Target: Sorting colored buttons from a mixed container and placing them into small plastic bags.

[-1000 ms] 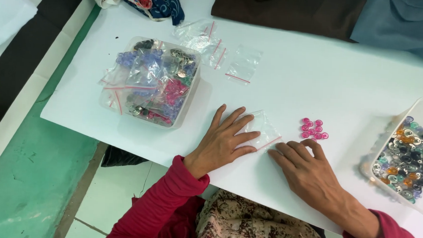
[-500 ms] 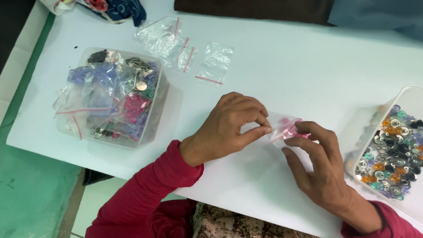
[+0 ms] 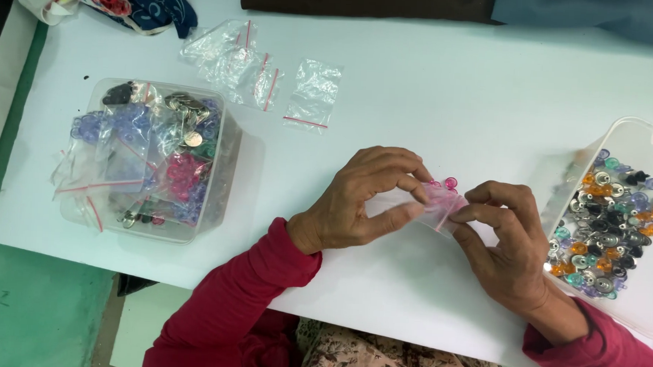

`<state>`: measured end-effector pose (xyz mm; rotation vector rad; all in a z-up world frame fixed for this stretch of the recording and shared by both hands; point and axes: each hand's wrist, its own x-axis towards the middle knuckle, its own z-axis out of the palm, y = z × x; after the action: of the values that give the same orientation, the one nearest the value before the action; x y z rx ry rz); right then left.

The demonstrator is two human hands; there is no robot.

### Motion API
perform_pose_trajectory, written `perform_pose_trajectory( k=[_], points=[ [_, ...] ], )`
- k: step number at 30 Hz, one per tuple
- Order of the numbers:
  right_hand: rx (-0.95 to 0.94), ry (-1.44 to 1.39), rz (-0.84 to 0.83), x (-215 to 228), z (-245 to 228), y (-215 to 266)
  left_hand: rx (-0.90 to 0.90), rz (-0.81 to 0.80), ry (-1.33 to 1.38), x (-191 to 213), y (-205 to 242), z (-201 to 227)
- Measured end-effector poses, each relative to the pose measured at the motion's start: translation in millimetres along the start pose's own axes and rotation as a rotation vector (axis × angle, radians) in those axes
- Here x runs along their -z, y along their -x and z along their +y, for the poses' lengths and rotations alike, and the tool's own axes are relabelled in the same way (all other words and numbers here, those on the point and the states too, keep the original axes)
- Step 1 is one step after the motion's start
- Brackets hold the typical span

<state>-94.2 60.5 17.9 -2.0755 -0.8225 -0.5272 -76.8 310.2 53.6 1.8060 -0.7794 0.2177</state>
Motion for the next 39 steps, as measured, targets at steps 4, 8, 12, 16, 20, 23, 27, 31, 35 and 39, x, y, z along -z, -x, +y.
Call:
perform_pose_trajectory(
  k=[4,8,12,16,20,23,27,31,35,39],
  points=[
    [-0.045,-0.035,-0.005,0,-6,-7,-0.125,0.044,-0.24,-6,3,-4],
    [-0.013,-0.044,0.001,-2,-4,-3,-0.246,0.108,-0.42,-16,10,-15],
    [-0.022,-0.082,0.053,-3,1,4,-0.196,0.127,-0.361,-14,13,-20],
    [-0.024,-0.048,0.024,-3,-2,0,-0.184,0.156,-0.323,-16,13,-21],
    [0.0,-0.032,-0.012,-2,-3,-2,-0.165,0.165,-0.278,-19,14,-21],
    [-0.001,-0.011,-0.044,-1,-3,-3,-0.159,0.175,-0.273,-20,14,-21],
    [0.026,0.017,-0.051,0,-5,-3,-0.138,0.198,-0.296,-20,16,-20],
    [0.077,0.033,-0.038,-1,-5,-5,-0.153,0.204,-0.315,-20,15,-19],
    [0.085,0.074,-0.063,0,-8,-10,-0.243,0.187,-0.388,-18,12,-17],
    [0.155,0.123,-0.083,1,-10,-11,-0.314,0.178,-0.478,-15,11,-12]
  ],
)
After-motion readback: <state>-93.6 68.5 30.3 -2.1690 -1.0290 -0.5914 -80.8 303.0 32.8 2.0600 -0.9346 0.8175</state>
